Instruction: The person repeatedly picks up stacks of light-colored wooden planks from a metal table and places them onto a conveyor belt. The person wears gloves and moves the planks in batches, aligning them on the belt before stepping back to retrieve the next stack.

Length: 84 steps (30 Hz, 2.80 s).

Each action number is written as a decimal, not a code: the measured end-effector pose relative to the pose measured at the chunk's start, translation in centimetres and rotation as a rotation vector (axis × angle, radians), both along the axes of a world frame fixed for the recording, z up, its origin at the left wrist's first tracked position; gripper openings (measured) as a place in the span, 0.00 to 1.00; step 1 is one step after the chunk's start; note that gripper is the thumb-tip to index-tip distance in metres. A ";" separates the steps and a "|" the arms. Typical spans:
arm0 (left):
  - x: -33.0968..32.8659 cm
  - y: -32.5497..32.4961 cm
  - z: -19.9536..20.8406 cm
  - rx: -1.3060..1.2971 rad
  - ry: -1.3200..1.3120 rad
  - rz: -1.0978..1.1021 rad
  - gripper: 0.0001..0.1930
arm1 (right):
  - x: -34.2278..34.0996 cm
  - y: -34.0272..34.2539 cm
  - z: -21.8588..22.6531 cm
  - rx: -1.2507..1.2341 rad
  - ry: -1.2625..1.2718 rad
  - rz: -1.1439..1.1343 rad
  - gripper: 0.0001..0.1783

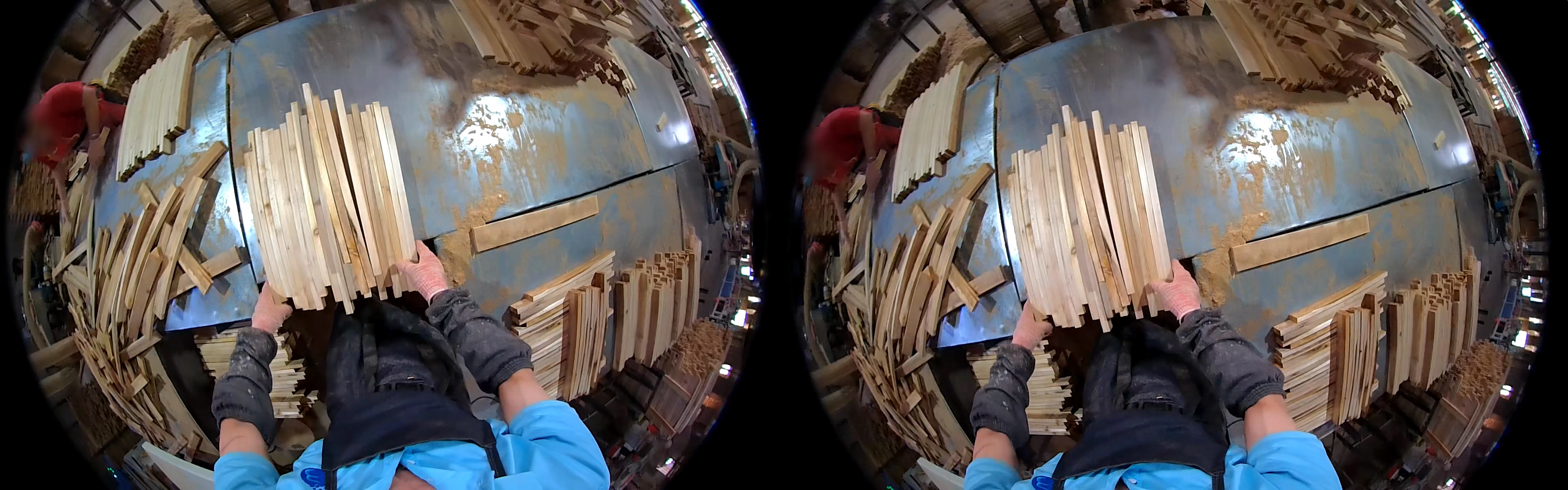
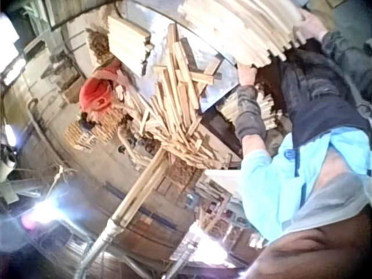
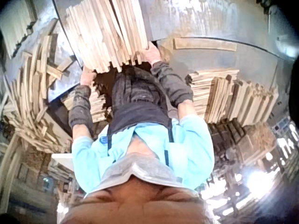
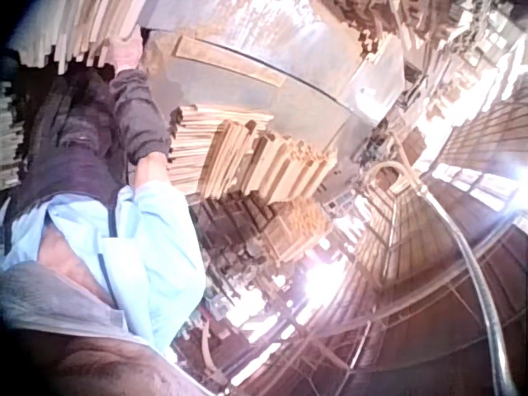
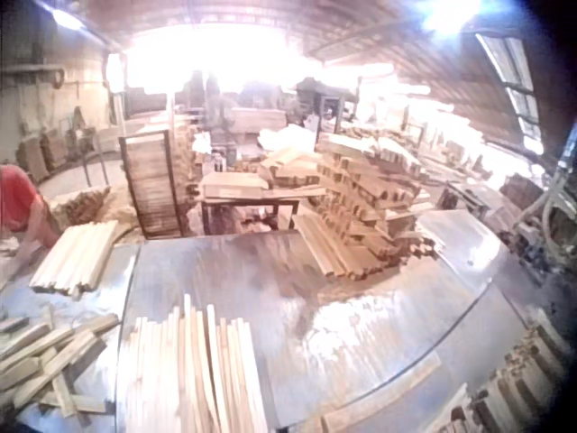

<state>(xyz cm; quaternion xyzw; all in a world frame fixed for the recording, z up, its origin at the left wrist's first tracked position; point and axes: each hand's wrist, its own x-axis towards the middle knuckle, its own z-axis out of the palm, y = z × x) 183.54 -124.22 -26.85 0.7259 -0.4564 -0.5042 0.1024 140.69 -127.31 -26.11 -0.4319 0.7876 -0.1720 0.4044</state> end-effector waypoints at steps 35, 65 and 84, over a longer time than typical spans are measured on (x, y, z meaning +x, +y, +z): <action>-14.7 -6.7 1.6 -0.003 0.109 -0.283 0.41 | 6.6 -4.6 3.2 0.123 -0.209 0.265 0.55; -17.5 -9.1 10.6 0.042 1.291 0.142 0.35 | 6.2 6.6 10.8 0.142 -1.400 -0.293 0.20; -7.7 -5.5 7.3 -0.196 0.734 0.348 0.47 | 15.7 -9.0 2.9 -0.034 0.318 0.199 0.59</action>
